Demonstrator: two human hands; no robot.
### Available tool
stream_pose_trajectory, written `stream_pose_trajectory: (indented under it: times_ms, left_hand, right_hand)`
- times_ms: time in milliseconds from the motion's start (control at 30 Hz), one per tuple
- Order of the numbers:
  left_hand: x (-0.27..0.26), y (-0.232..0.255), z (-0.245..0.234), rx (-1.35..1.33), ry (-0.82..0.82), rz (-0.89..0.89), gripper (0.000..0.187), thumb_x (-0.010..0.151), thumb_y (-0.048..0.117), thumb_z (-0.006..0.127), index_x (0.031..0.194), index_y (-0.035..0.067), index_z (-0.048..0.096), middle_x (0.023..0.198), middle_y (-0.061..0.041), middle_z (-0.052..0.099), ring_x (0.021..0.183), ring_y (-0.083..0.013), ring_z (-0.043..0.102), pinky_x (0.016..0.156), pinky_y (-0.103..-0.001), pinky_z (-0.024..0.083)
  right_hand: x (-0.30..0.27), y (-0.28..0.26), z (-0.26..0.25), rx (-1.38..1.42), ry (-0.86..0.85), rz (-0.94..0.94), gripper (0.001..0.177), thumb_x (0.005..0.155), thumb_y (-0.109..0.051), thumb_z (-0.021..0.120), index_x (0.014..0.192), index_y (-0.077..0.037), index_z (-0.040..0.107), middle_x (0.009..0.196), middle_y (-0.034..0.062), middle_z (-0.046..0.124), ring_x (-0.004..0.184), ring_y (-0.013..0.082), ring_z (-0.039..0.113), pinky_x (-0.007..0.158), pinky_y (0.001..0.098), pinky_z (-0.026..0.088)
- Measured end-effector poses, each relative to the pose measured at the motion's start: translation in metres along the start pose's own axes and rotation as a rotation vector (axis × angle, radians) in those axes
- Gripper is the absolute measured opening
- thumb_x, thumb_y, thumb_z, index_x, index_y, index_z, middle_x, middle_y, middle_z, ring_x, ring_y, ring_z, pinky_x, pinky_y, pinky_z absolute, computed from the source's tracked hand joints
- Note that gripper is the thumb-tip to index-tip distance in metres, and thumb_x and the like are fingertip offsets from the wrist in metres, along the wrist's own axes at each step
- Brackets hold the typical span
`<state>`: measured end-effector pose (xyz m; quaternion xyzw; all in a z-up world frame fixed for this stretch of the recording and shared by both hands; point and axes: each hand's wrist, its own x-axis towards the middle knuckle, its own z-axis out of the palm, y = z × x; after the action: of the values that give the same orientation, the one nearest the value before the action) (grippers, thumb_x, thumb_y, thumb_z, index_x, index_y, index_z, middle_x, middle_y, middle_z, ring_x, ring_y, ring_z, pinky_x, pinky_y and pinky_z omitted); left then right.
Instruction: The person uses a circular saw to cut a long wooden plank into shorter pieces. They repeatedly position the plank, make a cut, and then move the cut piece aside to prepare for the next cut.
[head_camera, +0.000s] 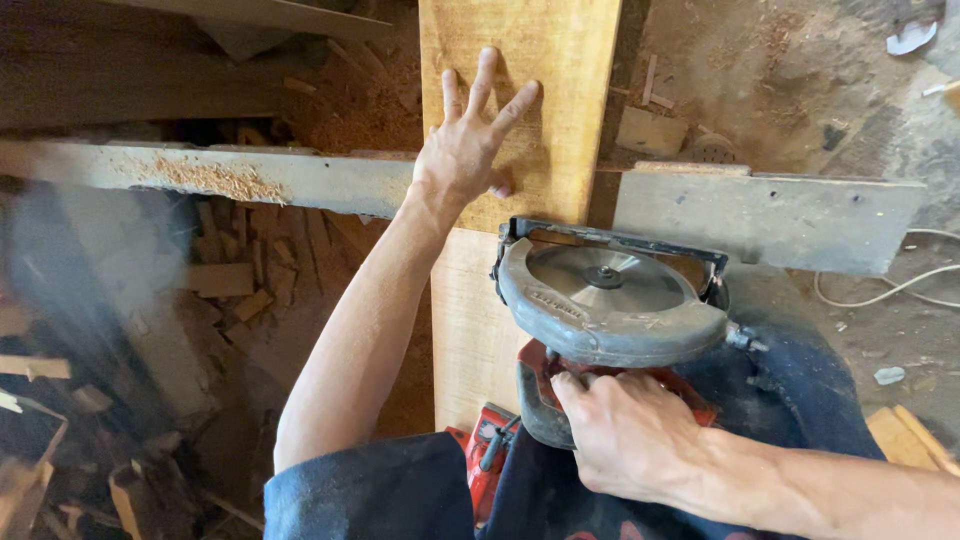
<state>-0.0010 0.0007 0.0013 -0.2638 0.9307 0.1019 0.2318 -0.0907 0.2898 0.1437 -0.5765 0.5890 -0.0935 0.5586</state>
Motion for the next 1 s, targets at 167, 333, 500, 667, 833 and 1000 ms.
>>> stream_pose_trajectory:
  times_ms: [167, 333, 500, 667, 833, 1000]
  left_hand:
    - [0.000, -0.002, 0.002, -0.017, 0.015, 0.007, 0.141, 0.048, 0.030, 0.102, 0.160, 0.048, 0.017, 0.168, -0.015, -0.004, 0.145, -0.0626, 0.020, 0.093, -0.060, 0.056]
    - [0.001, -0.002, 0.005, -0.013, 0.000, -0.002, 0.142, 0.048, 0.028, 0.101, 0.159, 0.048, 0.015, 0.167, -0.015, -0.005, 0.145, -0.0630, 0.020, 0.093, -0.058, 0.057]
    - [0.003, 0.000, 0.004, -0.018, -0.004, -0.007, 0.142, 0.048, 0.032, 0.101, 0.158, 0.049, 0.012, 0.166, -0.015, -0.007, 0.144, -0.0623, 0.021, 0.093, -0.058, 0.056]
    - [0.000, 0.001, 0.004, 0.011, 0.030, -0.001, 0.141, 0.050, 0.034, 0.101, 0.159, 0.048, 0.012, 0.166, -0.016, -0.007, 0.144, -0.0633, 0.023, 0.090, -0.059, 0.058]
    - [-0.001, 0.002, 0.002, 0.009, 0.015, -0.003, 0.140, 0.051, 0.038, 0.101, 0.158, 0.048, 0.011, 0.167, -0.015, -0.007, 0.144, -0.0638, 0.025, 0.089, -0.060, 0.058]
    - [0.000, 0.001, 0.004, 0.023, 0.046, 0.010, 0.141, 0.050, 0.038, 0.100, 0.158, 0.048, 0.010, 0.167, -0.017, -0.006, 0.142, -0.0648, 0.026, 0.090, -0.059, 0.058]
  right_hand:
    - [0.008, -0.003, 0.000, 0.003, -0.135, 0.071, 0.052, 0.074, -0.009, 0.061, 0.126, -0.002, 0.059, 0.095, 0.0270, 0.070, 0.087, 0.0441, 0.071, 0.080, 0.0548, 0.058]
    - [0.017, -0.008, 0.002, -0.016, -0.105, 0.026, 0.055, 0.072, -0.009, 0.063, 0.127, -0.001, 0.059, 0.099, 0.0287, 0.069, 0.086, 0.0460, 0.071, 0.078, 0.0568, 0.057]
    - [0.025, -0.015, -0.001, -0.001, -0.064, -0.014, 0.049, 0.070, -0.008, 0.063, 0.118, 0.000, 0.062, 0.094, 0.0276, 0.070, 0.082, 0.0463, 0.071, 0.075, 0.0575, 0.057]
    - [0.034, -0.023, -0.003, -0.033, -0.213, 0.079, 0.046, 0.075, -0.010, 0.062, 0.121, -0.005, 0.059, 0.084, 0.0246, 0.071, 0.080, 0.0450, 0.071, 0.075, 0.0564, 0.057]
    - [0.040, -0.027, -0.002, -0.015, -0.160, 0.041, 0.038, 0.073, -0.009, 0.062, 0.111, -0.003, 0.060, 0.083, 0.0248, 0.071, 0.078, 0.0454, 0.071, 0.073, 0.0567, 0.057]
    - [0.044, -0.029, 0.000, -0.008, -0.124, 0.013, 0.037, 0.072, -0.008, 0.062, 0.108, -0.003, 0.061, 0.083, 0.0245, 0.070, 0.077, 0.0462, 0.071, 0.071, 0.0573, 0.057]
